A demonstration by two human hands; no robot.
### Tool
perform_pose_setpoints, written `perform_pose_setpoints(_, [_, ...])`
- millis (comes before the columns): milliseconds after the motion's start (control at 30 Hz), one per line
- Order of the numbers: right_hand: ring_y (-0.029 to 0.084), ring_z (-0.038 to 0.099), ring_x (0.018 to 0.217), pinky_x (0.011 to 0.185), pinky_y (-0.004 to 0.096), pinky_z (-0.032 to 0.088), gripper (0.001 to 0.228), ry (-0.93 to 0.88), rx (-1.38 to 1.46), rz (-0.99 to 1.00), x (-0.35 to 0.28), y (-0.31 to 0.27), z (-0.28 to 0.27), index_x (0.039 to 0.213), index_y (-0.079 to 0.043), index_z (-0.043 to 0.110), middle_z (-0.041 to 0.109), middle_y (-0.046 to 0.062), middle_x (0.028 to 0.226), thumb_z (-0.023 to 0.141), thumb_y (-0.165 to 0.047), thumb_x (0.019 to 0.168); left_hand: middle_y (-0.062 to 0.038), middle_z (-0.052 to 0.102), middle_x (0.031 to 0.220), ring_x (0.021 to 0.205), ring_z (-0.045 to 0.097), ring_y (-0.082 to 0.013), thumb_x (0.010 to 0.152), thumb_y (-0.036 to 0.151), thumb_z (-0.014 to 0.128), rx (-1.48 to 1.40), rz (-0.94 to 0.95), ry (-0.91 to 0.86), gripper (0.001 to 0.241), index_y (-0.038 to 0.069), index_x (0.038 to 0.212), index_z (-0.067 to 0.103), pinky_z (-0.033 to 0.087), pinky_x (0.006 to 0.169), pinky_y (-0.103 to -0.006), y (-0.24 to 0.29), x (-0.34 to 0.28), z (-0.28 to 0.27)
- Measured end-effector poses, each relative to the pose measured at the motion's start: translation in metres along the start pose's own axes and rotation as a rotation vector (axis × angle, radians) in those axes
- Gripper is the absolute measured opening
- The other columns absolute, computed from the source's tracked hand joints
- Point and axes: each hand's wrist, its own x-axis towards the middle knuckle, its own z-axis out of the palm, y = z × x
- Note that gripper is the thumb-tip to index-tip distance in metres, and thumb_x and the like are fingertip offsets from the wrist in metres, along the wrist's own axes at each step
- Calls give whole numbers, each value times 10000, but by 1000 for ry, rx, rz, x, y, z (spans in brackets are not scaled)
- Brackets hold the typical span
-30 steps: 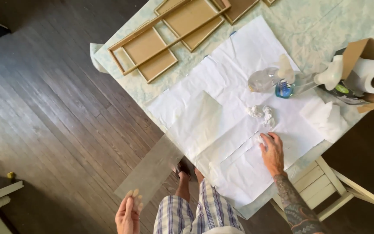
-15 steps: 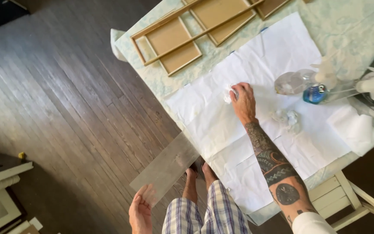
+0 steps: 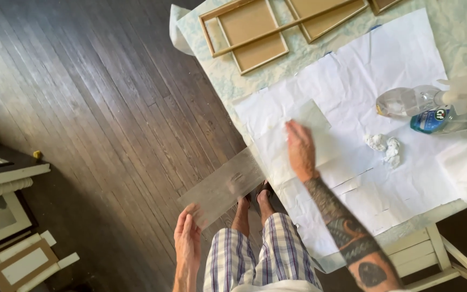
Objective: Cleaning multiple small rectangular glass panels using a spray cleaner and a cloth on a protected work surface.
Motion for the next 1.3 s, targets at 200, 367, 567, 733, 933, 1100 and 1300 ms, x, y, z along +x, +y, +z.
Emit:
perform_pose_setpoints(200, [352, 619, 1163, 1027, 432, 537, 354, -56, 367, -129, -49, -164, -22, 1305, 27, 644, 686, 203, 1249, 610, 53, 953, -129, 716, 1311, 1220, 651, -227, 1023, 195, 582, -46, 25, -14, 377, 41, 1357, 666, 505, 997, -340, -7, 9, -9])
perform_pose_setpoints(367, [324, 608, 1178, 1025, 451, 497, 290, -199, 577, -241, -87, -271, -38, 1233, -21, 711, 715, 154, 1267, 724, -66, 947, -116, 712, 1258, 1157, 658, -222, 1013, 124, 600, -259, 45, -120, 298, 17, 1283, 665, 496, 1015, -368, -31, 22, -37])
perform_pose_setpoints(567, [301, 683, 1137, 922, 366, 610, 348, -552, 1696, 614, -18, -178, -57, 1153, 11, 682, 660, 192, 1316, 459, 102, 902, -265, 598, 1424, 1154, 584, -291, 994, 435, 410, -255, 42, -228, 672, -79, 1384, 602, 479, 905, -401, 7, -2, -18])
perform_pose_setpoints(733, [328, 589, 1096, 1001, 395, 489, 358, 207, 263, 261, 6, 84, -28, 1169, -18, 718, 582, 153, 1183, 655, 106, 838, -243, 618, 1446, 1220, 588, -316, 1020, 479, 371, -97, 12, -139, 662, -25, 1361, 632, 457, 1015, -462, 19, -7, -11])
perform_pose_setpoints(933, [357, 623, 1079, 975, 428, 512, 418, 102, 331, 185, -48, 29, -3, 1225, -9, 720, 664, 183, 1163, 545, 124, 869, -175, 662, 1442, 1304, 582, -257, 1023, 563, 302, 48, 74, -132, 714, 37, 1327, 678, 400, 978, -411, 21, -5, -12])
perform_pose_setpoints(1100, [133, 553, 655, 498, 222, 492, 411, -244, 391, 3, -96, -174, -65, 1279, -85, 643, 626, 171, 1282, 636, 68, 898, -182, 657, 1411, 1284, 562, -287, 1022, 659, 198, 33, 62, -183, 856, 17, 1333, 670, 381, 1005, -460, 27, -10, -12])
perform_pose_setpoints(1300, [183, 609, 831, 677, 268, 577, 380, -365, 653, -311, -119, -252, -90, 1273, -24, 681, 663, 118, 1182, 739, 10, 899, -262, 650, 1393, 1230, 625, -413, 924, 830, 171, -119, -40, -322, 1099, -65, 1341, 654, 412, 1091, -571, 34, -4, -21])
